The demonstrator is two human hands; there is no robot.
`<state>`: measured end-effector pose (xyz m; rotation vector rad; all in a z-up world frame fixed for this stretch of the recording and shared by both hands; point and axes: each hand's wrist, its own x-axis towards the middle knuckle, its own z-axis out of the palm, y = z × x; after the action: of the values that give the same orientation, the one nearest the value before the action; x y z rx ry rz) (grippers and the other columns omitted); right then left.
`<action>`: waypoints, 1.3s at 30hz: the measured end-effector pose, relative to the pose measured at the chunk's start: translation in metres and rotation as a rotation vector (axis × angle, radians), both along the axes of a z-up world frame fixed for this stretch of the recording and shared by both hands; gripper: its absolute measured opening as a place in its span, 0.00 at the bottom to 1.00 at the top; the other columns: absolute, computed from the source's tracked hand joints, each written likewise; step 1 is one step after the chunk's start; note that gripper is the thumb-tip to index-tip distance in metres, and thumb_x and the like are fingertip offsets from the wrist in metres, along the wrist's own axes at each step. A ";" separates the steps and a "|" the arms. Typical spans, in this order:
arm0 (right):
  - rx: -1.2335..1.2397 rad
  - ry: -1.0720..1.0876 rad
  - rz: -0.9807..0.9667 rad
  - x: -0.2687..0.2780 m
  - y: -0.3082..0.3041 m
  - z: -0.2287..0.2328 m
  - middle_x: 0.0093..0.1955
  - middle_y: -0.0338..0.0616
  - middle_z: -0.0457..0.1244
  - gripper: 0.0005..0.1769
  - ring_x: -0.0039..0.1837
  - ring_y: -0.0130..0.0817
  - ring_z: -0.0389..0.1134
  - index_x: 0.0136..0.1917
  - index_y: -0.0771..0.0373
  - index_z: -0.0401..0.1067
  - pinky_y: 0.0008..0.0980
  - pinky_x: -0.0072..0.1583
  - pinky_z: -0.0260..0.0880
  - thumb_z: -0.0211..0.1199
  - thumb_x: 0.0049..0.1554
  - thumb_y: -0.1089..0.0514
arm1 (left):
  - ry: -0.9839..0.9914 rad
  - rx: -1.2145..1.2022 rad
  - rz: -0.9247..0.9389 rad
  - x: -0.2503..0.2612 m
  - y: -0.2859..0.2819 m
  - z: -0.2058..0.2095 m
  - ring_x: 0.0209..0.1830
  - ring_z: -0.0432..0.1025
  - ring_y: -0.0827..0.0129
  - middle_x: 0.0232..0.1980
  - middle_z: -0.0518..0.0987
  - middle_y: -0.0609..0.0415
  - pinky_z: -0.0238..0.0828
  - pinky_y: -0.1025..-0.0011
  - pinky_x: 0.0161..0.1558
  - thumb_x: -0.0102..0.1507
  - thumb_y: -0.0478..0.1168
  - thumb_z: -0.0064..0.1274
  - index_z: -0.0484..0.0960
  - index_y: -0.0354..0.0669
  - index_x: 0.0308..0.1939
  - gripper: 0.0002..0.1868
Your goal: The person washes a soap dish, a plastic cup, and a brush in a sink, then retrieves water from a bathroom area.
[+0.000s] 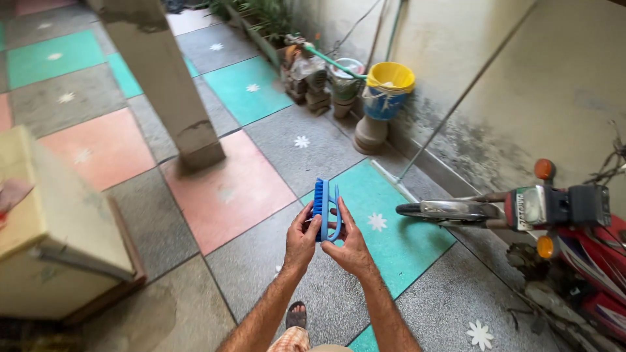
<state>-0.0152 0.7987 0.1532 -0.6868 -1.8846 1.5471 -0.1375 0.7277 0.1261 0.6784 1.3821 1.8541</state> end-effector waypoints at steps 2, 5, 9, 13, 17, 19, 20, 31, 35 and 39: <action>-0.021 -0.011 -0.055 -0.006 0.024 0.010 0.73 0.49 0.58 0.62 0.64 0.35 0.70 0.84 0.58 0.37 0.34 0.57 0.77 0.66 0.43 0.70 | 0.005 0.015 -0.049 -0.012 0.034 -0.001 0.48 0.78 0.71 0.56 0.80 0.50 0.80 0.70 0.49 0.69 0.41 0.50 0.68 0.36 0.73 0.29; -0.024 -0.011 -0.130 -0.016 0.060 0.015 0.73 0.51 0.57 0.57 0.65 0.35 0.70 0.82 0.61 0.45 0.34 0.58 0.77 0.68 0.44 0.69 | 0.001 0.055 -0.121 -0.027 0.081 0.004 0.48 0.78 0.70 0.56 0.79 0.49 0.79 0.69 0.50 0.68 0.41 0.52 0.68 0.36 0.72 0.29; -0.071 -0.006 -0.259 -0.023 0.102 0.022 0.72 0.48 0.58 0.50 0.64 0.32 0.69 0.79 0.63 0.52 0.32 0.61 0.75 0.69 0.46 0.68 | -0.007 0.122 -0.231 -0.036 0.137 0.007 0.53 0.76 0.70 0.60 0.78 0.48 0.77 0.68 0.55 0.68 0.40 0.53 0.67 0.36 0.72 0.29; -0.082 0.116 -0.308 -0.025 0.153 0.004 0.71 0.49 0.60 0.46 0.63 0.32 0.69 0.79 0.67 0.54 0.33 0.63 0.74 0.67 0.49 0.68 | 0.023 0.159 -0.344 -0.043 0.185 0.008 0.56 0.74 0.70 0.63 0.77 0.48 0.74 0.68 0.59 0.67 0.39 0.54 0.67 0.36 0.73 0.30; -0.048 0.084 -0.370 -0.020 0.199 0.010 0.69 0.48 0.62 0.46 0.62 0.31 0.69 0.79 0.67 0.55 0.33 0.62 0.75 0.68 0.50 0.67 | 0.019 0.171 -0.470 -0.046 0.239 0.009 0.58 0.73 0.71 0.62 0.77 0.49 0.73 0.68 0.60 0.67 0.38 0.54 0.65 0.38 0.75 0.32; -0.008 0.040 -0.387 -0.021 0.221 0.013 0.68 0.49 0.63 0.47 0.61 0.31 0.70 0.79 0.66 0.54 0.32 0.61 0.76 0.70 0.50 0.66 | 0.011 0.174 -0.506 -0.049 0.265 0.007 0.58 0.73 0.71 0.61 0.78 0.49 0.73 0.68 0.60 0.67 0.38 0.54 0.64 0.38 0.75 0.33; 0.077 0.007 -0.394 -0.019 0.234 0.014 0.70 0.49 0.60 0.47 0.63 0.31 0.69 0.78 0.67 0.55 0.32 0.61 0.75 0.71 0.50 0.64 | 0.011 0.169 -0.510 -0.048 0.279 0.006 0.57 0.73 0.71 0.60 0.78 0.49 0.73 0.69 0.60 0.67 0.39 0.54 0.65 0.37 0.75 0.32; 0.144 -0.068 -0.392 -0.025 0.413 -0.006 0.68 0.50 0.63 0.44 0.60 0.33 0.72 0.76 0.68 0.60 0.32 0.58 0.78 0.76 0.52 0.55 | -0.036 0.118 -0.406 -0.050 0.455 -0.015 0.57 0.73 0.71 0.59 0.80 0.51 0.71 0.69 0.60 0.67 0.39 0.53 0.70 0.36 0.71 0.28; 0.310 -0.136 -0.500 -0.029 0.471 0.008 0.72 0.55 0.58 0.39 0.64 0.38 0.70 0.71 0.64 0.67 0.32 0.55 0.79 0.76 0.49 0.54 | -0.005 0.164 -0.380 -0.050 0.517 -0.007 0.58 0.72 0.71 0.60 0.79 0.51 0.71 0.69 0.61 0.67 0.38 0.54 0.70 0.36 0.71 0.28; 0.406 -0.164 -0.594 -0.029 0.520 0.023 0.74 0.55 0.59 0.33 0.64 0.42 0.71 0.65 0.61 0.73 0.34 0.55 0.79 0.76 0.48 0.53 | 0.014 0.227 -0.365 -0.047 0.573 0.005 0.59 0.72 0.71 0.62 0.78 0.50 0.70 0.69 0.61 0.67 0.36 0.54 0.70 0.35 0.72 0.29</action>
<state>-0.0442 1.3192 0.1759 -1.0774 -1.8022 0.7313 -0.1847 1.3008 0.1315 0.9877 0.9841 1.7230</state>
